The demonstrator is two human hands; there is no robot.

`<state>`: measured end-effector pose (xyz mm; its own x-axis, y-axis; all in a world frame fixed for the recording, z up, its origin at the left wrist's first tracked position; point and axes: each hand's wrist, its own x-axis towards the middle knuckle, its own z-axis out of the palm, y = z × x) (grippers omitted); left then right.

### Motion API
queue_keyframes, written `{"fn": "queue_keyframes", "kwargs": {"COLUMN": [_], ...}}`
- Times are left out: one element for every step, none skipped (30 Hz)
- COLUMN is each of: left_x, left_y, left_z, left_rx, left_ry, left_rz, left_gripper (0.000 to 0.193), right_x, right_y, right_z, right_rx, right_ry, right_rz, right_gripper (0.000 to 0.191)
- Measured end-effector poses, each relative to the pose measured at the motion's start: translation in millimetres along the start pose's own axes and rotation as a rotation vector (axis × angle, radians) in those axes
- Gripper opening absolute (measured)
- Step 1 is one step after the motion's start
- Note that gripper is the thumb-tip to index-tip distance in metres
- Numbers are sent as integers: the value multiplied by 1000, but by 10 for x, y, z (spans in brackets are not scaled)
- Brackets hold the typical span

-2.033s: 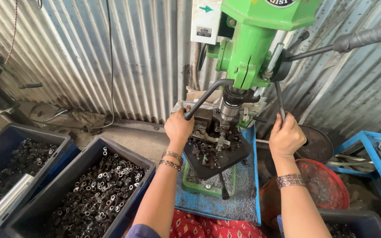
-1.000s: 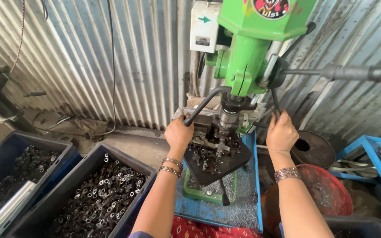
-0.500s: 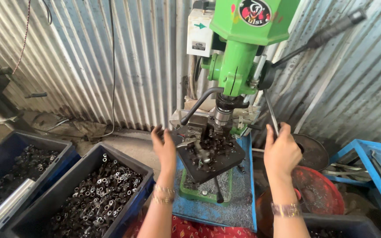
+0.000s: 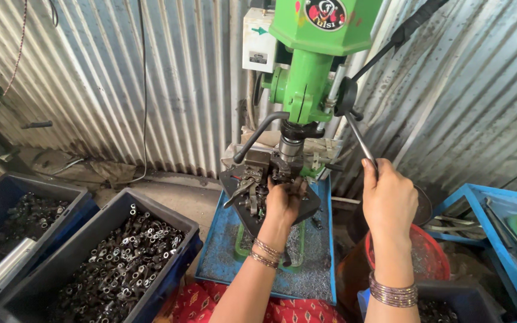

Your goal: The person operates a bench drill press to drill holes in small black metal components. They hold each part in a fixture on the drill table, pull the drill handle down to drill, release the part, and place the drilled piece into a bin filled with similar parts, repeating the cycle.

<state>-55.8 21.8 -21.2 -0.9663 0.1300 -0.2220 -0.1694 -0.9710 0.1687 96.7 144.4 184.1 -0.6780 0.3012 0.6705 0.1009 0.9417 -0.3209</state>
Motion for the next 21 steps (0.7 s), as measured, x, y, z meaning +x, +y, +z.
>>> {"fn": "queue_keyframes", "kwargs": {"left_x": [9, -18, -54, -101, -161, -230, -299, -367, -454, -546, -628, -712, -782, -858, -960, -1107, -1229, -1330, -1428, -1488, -1537], "left_y": [-21, -37, -59, -80, -90, -105, -125, -156, -207, -267, -356, -497, -658, -845, -1051, -1320, -1526, -1698, -1841, -1928, -1953], "left_z": [10, 18, 37, 65, 86, 96, 99, 89, 51, -7, -62, -112, -151, -185, -225, -253, -282, -302, -319, -327, -342], "left_rx": [2, -8, -18, -29, -33, -36, -41, -23, -6, 12, 30, 48, 65, 65, 67, 87, 107, 117, 158, 225, 337], "left_ry": [65, 58, 53, 46, 52, 59, 67, 53, 40, 28, 75, 121, 165, 65, -37, 48, 132, 149, 111, 51, -40], "left_rz": [-15, 3, 21, 40, 44, 49, 54, 48, 43, 38, 5, -29, -61, -77, -92, -214, -335, -430, -532, -616, -665], "left_gripper": [80, 76, 72, 68, 60, 52, 45, 31, 23, 27, 26, 25, 25, 30, 38, 38, 39, 36, 34, 33, 32], "right_x": [4, 3, 3, 5, 10, 15, 24, 34, 45, 54, 57, 63, 65, 68, 71, 72, 74, 71, 66, 64, 57], "right_y": [13, 27, 49, 69, 85, 102, 121, 138, 153, 165, 177, 187, 194, 199, 202, 205, 208, 211, 218, 223, 229], "right_z": [-6, -13, -20, -23, -24, -24, -21, -14, -1, 15, 30, 47, 63, 76, 85, 89, 89, 84, 73, 64, 55], "right_rx": [10, 17, 23, 29, 30, 31, 32, 28, 25, 21, 26, 30, 34, 33, 32, 32, 30, 28, 25, 36, 47], "right_ry": [-4, 2, 5, 9, 10, 10, 9, 14, 17, 20, 19, 18, 19, 19, 20, 23, 24, 25, 25, 21, 18], "right_rz": [7, 2, -3, -9, -10, -11, -13, -17, -21, -24, -23, -22, -22, -22, -21, -20, -20, -20, -20, -21, -20], "right_gripper": [35, 35, 35, 35, 35, 34, 34, 34, 35, 35, 35, 35, 35, 35, 35, 35, 35, 35, 35, 34, 34]}}
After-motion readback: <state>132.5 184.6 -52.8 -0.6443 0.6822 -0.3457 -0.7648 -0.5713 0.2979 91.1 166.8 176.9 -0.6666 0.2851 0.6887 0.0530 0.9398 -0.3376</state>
